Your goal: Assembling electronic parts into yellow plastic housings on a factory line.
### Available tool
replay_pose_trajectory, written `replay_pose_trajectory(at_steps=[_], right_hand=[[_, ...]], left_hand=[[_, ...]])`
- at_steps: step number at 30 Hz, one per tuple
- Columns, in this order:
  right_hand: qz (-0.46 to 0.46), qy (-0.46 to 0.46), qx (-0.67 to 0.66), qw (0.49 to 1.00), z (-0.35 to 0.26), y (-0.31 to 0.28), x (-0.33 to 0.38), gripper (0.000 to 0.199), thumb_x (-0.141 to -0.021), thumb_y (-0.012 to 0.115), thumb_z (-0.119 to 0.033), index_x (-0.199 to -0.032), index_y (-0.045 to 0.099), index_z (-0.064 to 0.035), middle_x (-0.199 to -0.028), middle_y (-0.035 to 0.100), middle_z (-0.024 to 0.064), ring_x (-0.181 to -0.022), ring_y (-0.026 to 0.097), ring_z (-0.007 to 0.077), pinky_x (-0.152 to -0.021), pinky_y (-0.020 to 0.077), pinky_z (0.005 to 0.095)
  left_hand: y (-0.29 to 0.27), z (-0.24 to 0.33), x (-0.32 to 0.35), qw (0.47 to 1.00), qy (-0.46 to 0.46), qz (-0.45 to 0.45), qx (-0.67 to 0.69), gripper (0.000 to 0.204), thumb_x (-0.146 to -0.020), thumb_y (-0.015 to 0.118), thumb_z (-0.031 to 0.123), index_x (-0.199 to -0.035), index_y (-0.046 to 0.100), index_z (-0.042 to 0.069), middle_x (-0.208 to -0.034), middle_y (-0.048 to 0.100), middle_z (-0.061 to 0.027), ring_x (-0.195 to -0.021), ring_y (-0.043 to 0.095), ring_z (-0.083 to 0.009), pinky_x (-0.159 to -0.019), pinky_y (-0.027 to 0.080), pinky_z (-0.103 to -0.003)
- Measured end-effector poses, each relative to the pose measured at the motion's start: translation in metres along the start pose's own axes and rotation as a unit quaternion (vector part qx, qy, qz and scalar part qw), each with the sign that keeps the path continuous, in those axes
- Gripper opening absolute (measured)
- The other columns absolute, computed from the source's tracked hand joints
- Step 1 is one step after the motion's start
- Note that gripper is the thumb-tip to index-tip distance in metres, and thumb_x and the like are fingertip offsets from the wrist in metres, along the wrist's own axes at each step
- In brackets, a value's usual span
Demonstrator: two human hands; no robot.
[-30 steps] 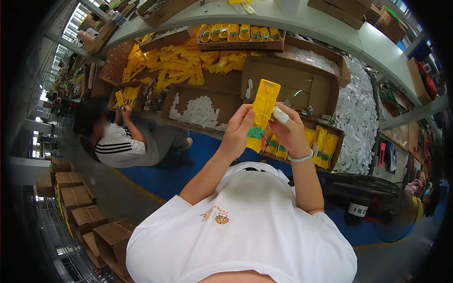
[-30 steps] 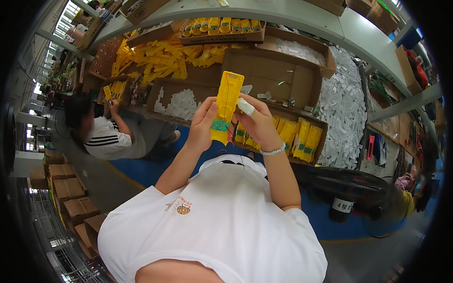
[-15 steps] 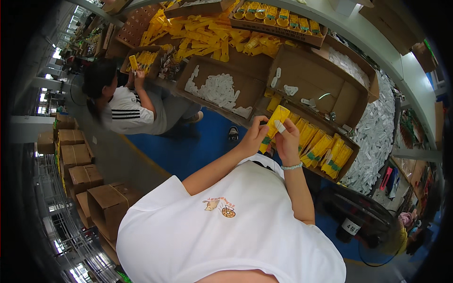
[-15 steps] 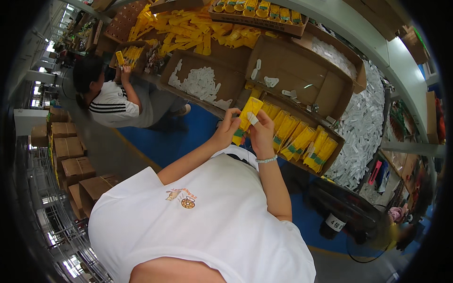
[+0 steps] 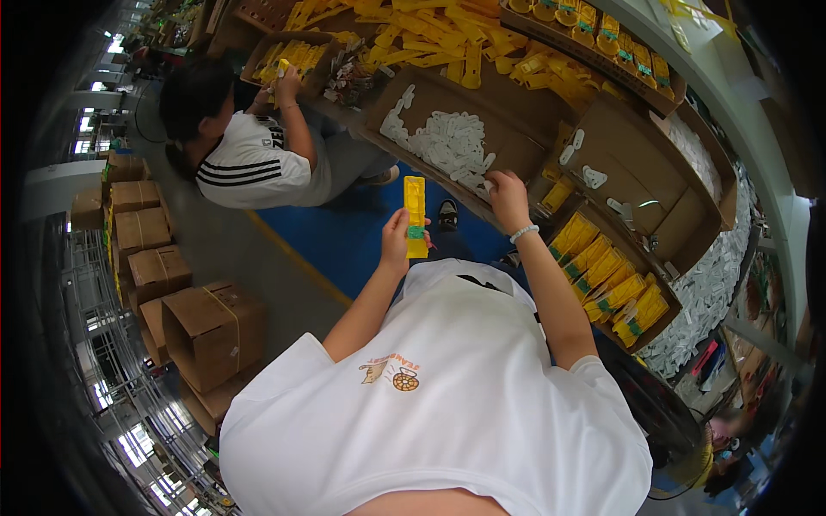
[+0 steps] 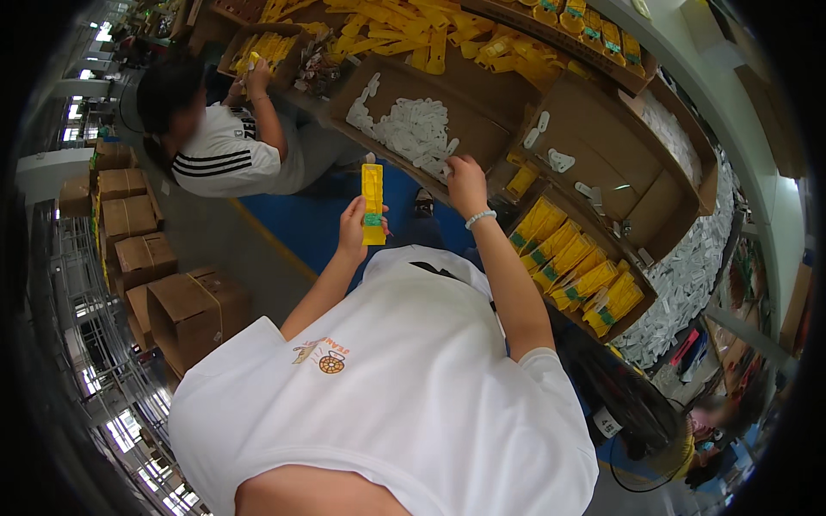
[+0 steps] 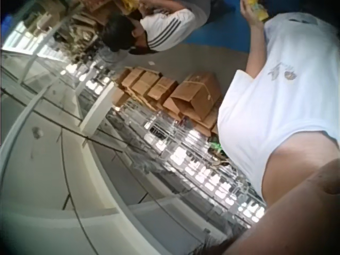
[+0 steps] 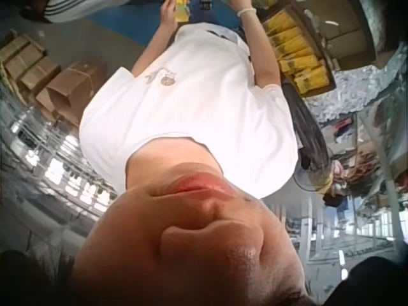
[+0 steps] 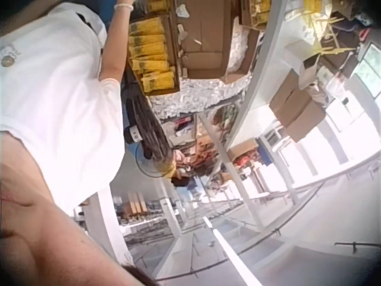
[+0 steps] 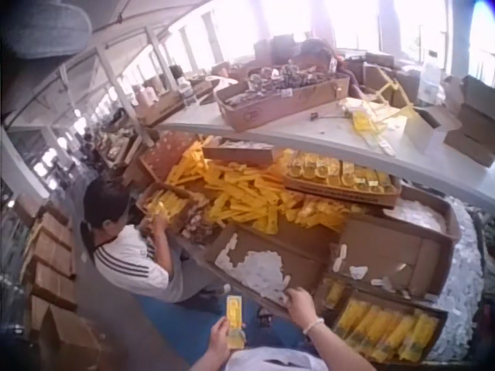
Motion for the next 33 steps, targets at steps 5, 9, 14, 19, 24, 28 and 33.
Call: replay_pose_trajectory(at_steps=[5,9,14,19,24,28,33], right_hand=[[-0.028,0.060,0.167,0.984,0.044,0.065,-0.041,0.023,-0.077,0.057,-0.001,-0.098,0.067,-0.0021,-0.095,0.064,0.0191,-0.089,0.062,0.0389,-0.077,0.0497,0.0462],[-0.016,0.096,0.140,0.985,0.039,0.063,-0.047,0.026,-0.076,0.055,0.001,-0.098,0.067,-0.0029,-0.096,0.065,0.0185,-0.088,0.063,0.0379,-0.075,0.0510,0.0442],[0.074,0.013,-0.128,0.989,-0.014,0.001,-0.051,0.035,-0.074,0.056,0.009,-0.106,0.067,0.0007,-0.104,0.068,0.0127,-0.090,0.066,0.0231,-0.078,0.0514,0.0272],[0.072,0.045,-0.407,0.909,-0.104,-0.057,-0.050,0.026,-0.082,0.059,0.004,-0.108,0.066,0.0055,-0.120,0.060,0.0132,-0.104,0.061,0.0218,-0.090,0.0497,0.0302],[0.100,0.003,-0.505,0.857,-0.150,-0.090,-0.034,0.028,-0.085,0.061,-0.002,-0.111,0.064,0.0063,-0.123,0.057,0.0197,-0.110,0.058,0.0252,-0.096,0.0482,0.0361],[0.134,0.016,-0.559,0.818,-0.175,-0.111,-0.026,0.026,-0.083,0.063,0.000,-0.108,0.065,0.0075,-0.120,0.059,0.0219,-0.107,0.060,0.0262,-0.092,0.0505,0.0340],[0.212,-0.022,-0.468,0.858,-0.187,-0.142,-0.015,0.027,-0.081,0.063,0.004,-0.108,0.064,0.0075,-0.120,0.060,0.0214,-0.102,0.063,0.0252,-0.089,0.0518,0.0324]], left_hand=[[-0.045,0.056,-0.018,0.997,0.011,0.076,0.032,0.032,-0.101,0.039,0.032,-0.117,0.047,0.005,-0.092,0.062,-0.0149,-0.065,0.062,-0.0209,-0.059,0.055,-0.037],[-0.050,0.094,-0.040,0.989,0.040,0.042,0.134,0.035,-0.101,0.037,0.036,-0.120,0.046,0.007,-0.097,0.060,-0.0122,-0.075,0.061,-0.0203,-0.066,0.054,-0.038],[-0.011,0.138,-0.077,0.983,0.013,-0.069,0.170,0.038,-0.100,0.039,0.040,-0.120,0.048,0.009,-0.098,0.059,-0.0111,-0.079,0.061,-0.0206,-0.068,0.054,-0.037],[0.058,0.174,-0.105,0.973,-0.014,-0.206,0.101,0.038,-0.099,0.041,0.040,-0.119,0.049,0.009,-0.097,0.059,-0.0101,-0.077,0.062,-0.0190,-0.067,0.054,-0.037],[0.121,0.203,-0.106,0.958,-0.037,-0.278,0.066,0.035,-0.099,0.043,0.039,-0.117,0.048,0.009,-0.095,0.060,-0.0102,-0.074,0.061,-0.0198,-0.065,0.054,-0.035],[0.163,0.219,-0.099,0.934,-0.032,-0.351,0.057,0.031,-0.100,0.041,0.033,-0.120,0.047,0.010,-0.096,0.061,-0.0106,-0.074,0.062,-0.0185,-0.066,0.055,-0.036],[0.200,0.223,-0.082,0.928,-0.058,-0.367,0.025,0.033,-0.100,0.042,0.031,-0.125,0.047,0.010,-0.095,0.062,-0.0105,-0.075,0.062,-0.0172,-0.067,0.055,-0.034]])
Point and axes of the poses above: each hand's wrist, its own x-axis away from the middle knuckle, its own y-axis out of the palm, z = x × y, the point moved 7 cm from there along -x, towards the middle knuckle
